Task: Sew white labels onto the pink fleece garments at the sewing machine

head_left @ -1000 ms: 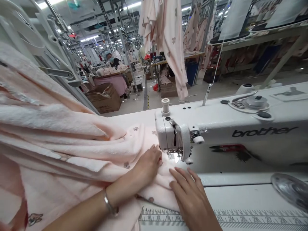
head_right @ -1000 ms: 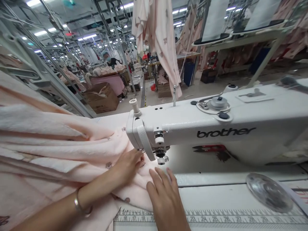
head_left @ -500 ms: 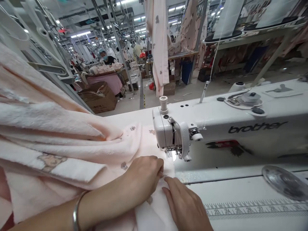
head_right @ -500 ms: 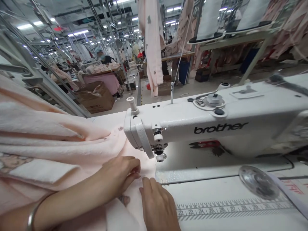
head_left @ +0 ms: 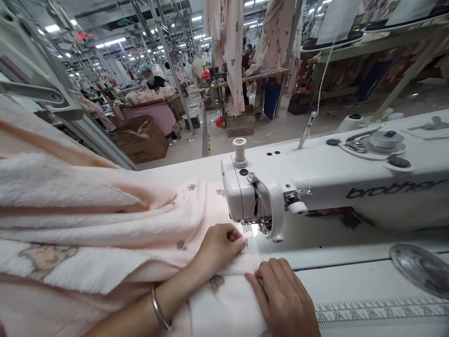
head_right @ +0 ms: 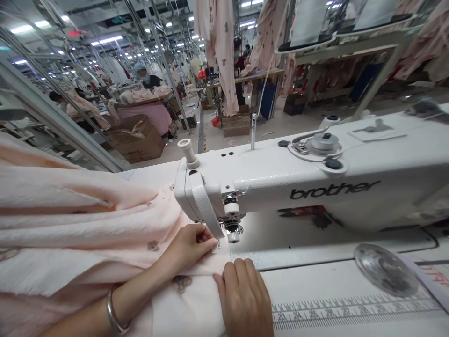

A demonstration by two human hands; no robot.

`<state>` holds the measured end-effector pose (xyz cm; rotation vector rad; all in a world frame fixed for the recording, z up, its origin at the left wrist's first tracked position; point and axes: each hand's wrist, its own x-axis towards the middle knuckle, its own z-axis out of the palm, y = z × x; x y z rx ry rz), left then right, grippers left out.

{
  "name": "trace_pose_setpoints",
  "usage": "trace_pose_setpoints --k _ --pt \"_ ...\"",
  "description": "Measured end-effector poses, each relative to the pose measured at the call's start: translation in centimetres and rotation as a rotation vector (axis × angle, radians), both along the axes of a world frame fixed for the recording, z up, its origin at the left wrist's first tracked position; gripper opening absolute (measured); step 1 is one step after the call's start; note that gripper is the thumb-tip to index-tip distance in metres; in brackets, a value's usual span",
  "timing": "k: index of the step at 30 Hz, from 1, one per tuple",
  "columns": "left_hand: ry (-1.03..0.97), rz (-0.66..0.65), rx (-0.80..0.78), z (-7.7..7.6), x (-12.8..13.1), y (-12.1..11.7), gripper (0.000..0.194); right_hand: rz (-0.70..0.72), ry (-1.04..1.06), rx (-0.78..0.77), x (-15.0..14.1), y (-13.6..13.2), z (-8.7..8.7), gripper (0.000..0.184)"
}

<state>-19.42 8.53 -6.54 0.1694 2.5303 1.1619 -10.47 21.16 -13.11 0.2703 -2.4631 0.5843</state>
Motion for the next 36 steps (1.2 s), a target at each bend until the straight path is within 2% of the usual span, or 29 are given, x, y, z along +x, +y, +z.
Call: trace_pose_setpoints --k 4,8,13,18,36 --pt "0.024 0.029 -0.018 -0.2 0.0 -0.2 0.013 0.07 0.004 0.002 -0.2 1.1 -0.2 0.014" --pt "-0.002 0.029 0.009 -0.1 -0.1 -0.2 0.012 0.064 0.095 0.068 -0.3 1.9 -0.7 0.034" --pt "-0.031 0.035 0.021 -0.5 -0.2 -0.1 0.012 0.041 0.053 0.051 -0.2 2.0 -1.7 0.046" --pt "-0.026 0.045 -0.018 -0.8 -0.2 -0.1 0.011 0.061 0.04 0.075 -0.2 2.0 -1.7 0.046" --pt "-0.096 -0.02 -0.054 0.1 -0.8 0.0 0.01 0.057 0.019 0.062 -0.1 1.7 -1.0 0.04"
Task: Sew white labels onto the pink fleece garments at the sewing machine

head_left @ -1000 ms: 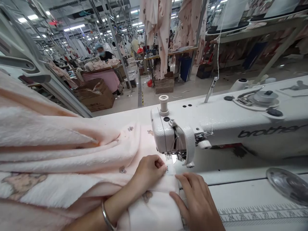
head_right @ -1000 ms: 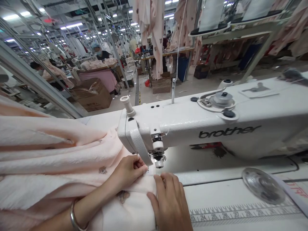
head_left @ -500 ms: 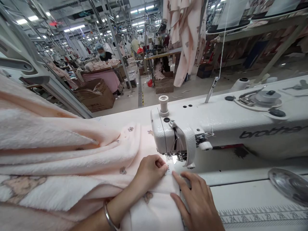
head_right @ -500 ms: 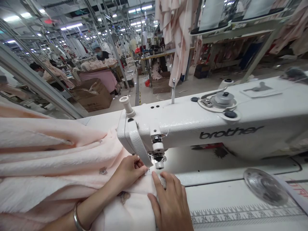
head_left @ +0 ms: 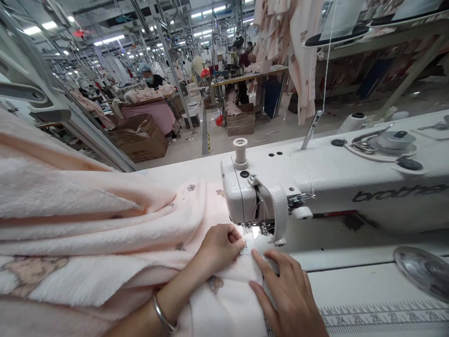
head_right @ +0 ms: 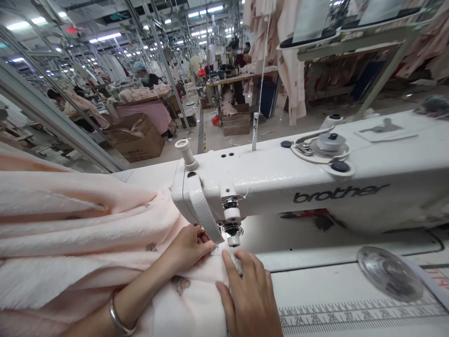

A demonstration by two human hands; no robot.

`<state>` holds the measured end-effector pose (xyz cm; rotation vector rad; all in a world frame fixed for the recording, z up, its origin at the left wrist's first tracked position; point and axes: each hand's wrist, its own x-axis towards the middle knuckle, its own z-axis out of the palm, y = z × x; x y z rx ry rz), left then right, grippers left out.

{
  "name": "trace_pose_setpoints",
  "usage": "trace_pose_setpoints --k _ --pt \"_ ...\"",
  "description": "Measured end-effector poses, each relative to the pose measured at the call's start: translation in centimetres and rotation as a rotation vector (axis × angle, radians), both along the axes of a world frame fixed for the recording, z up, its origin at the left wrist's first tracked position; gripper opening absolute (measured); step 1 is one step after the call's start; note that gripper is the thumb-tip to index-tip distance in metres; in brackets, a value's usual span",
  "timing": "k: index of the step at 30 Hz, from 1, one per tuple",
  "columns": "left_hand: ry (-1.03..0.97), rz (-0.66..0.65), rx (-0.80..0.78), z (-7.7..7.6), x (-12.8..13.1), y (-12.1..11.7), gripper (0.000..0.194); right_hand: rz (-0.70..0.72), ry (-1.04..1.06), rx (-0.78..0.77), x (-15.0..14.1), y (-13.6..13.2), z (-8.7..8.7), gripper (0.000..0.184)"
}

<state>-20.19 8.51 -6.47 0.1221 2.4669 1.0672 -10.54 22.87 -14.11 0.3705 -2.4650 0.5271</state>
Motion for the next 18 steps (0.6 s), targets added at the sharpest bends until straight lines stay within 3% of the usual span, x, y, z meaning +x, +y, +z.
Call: trace_pose_setpoints --k 18 --pt "0.035 -0.015 -0.01 -0.65 -0.08 -0.12 0.012 0.002 0.025 -0.003 -0.03 0.15 -0.42 0.048"
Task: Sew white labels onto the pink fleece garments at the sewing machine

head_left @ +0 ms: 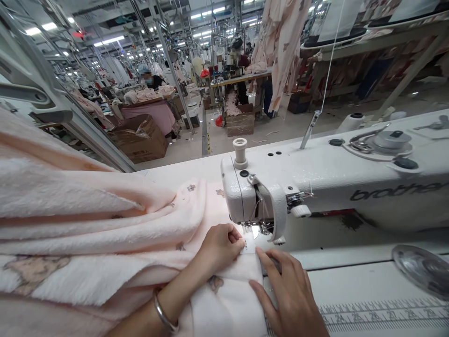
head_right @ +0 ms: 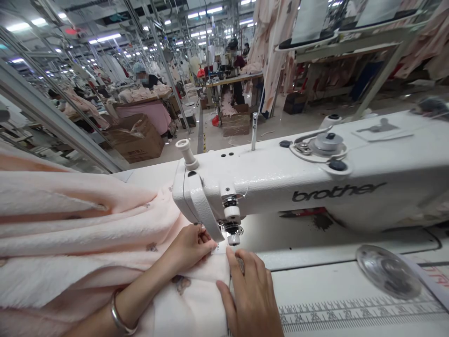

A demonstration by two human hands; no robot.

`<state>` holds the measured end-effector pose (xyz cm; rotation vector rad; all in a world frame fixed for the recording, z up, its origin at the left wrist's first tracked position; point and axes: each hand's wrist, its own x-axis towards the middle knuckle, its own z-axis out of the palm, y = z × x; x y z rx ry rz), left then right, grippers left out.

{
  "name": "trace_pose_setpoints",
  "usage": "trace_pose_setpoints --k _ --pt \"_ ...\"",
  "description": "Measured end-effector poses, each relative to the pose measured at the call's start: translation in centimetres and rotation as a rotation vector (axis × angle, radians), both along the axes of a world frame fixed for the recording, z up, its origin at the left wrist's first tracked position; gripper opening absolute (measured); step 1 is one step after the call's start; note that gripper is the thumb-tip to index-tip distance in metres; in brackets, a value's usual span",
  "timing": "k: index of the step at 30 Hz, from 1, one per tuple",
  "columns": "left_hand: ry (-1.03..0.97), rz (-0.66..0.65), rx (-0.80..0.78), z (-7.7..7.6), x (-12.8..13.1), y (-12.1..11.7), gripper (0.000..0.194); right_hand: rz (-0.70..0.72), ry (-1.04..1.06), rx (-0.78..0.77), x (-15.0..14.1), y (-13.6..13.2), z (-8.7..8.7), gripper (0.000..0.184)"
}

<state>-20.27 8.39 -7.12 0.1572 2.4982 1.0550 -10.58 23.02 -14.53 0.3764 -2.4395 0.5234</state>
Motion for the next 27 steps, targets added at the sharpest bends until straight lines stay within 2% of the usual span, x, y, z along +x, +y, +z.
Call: trace_pose_setpoints --k 12,18,19,21,25,27 --pt "0.066 -0.035 -0.058 -0.2 0.1 0.1 0.014 -0.011 -0.019 0.03 0.1 -0.3 0.3 0.042" --pt "0.23 -0.088 -0.146 0.3 0.9 -0.4 0.01 0.0 -0.021 0.075 0.1 -0.2 0.4 0.044" --pt "0.275 -0.101 -0.163 0.6 1.3 -0.9 0.014 0.0 -0.029 0.082 0.1 -0.1 0.4 0.044" --pt "0.397 -0.201 -0.218 1.4 2.5 -1.9 0.028 -0.001 -0.049 0.089 0.1 -0.1 0.4 0.043" --pt "0.652 -0.642 -0.381 2.7 4.7 -3.5 0.032 0.002 -0.047 0.091 0.1 -0.1 0.4 0.043" --pt "0.739 -0.786 -0.431 2.6 5.1 -3.8 0.039 -0.001 -0.044 0.094 0.1 -0.1 0.4 0.043"
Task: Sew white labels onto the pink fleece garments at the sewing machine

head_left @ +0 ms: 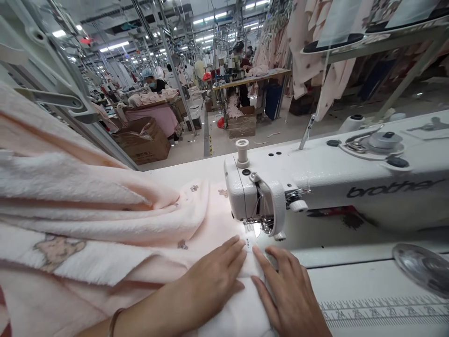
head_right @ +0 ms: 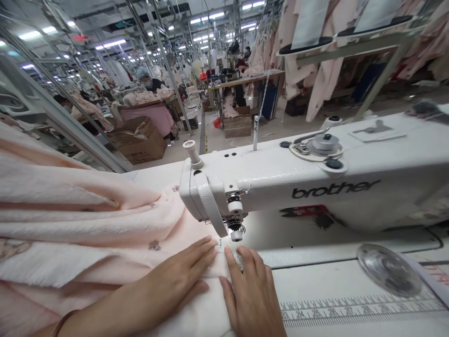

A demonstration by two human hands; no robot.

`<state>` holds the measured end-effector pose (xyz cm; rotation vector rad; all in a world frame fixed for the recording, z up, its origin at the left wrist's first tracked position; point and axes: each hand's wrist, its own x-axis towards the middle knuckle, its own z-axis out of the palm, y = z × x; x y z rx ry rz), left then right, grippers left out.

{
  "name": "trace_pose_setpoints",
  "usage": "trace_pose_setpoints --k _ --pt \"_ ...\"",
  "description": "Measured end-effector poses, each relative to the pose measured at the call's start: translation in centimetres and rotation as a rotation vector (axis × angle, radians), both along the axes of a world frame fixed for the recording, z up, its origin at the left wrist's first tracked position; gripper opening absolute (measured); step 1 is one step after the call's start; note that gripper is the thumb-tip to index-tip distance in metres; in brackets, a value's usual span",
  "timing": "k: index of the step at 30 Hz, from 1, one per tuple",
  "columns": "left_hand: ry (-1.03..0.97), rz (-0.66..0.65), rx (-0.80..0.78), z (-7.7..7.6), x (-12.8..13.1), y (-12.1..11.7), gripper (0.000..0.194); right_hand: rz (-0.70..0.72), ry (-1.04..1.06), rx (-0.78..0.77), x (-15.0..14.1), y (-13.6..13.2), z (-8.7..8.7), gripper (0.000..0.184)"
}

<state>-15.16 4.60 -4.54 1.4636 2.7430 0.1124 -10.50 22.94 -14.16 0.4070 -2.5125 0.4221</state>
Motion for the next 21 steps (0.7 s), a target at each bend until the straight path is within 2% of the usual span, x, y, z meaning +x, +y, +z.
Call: trace_pose_setpoints --k 2,10,17,21 --pt "0.048 -0.058 -0.024 -0.5 0.0 0.0 0.047 -0.007 -0.002 0.001 0.0 0.0 0.0 0.043" --pt "0.118 -0.088 -0.079 -1.9 -0.4 -0.1 0.054 -0.019 0.034 0.005 -0.2 -0.3 0.7 0.037" --pt "0.133 -0.077 -0.001 -3.3 -0.5 -0.5 0.054 0.03 0.092 0.102 -0.7 -0.1 1.3 0.035" --pt "0.094 -0.062 0.011 -3.1 -1.0 -0.5 0.055 0.029 0.081 0.115 -1.3 0.0 1.2 0.034"
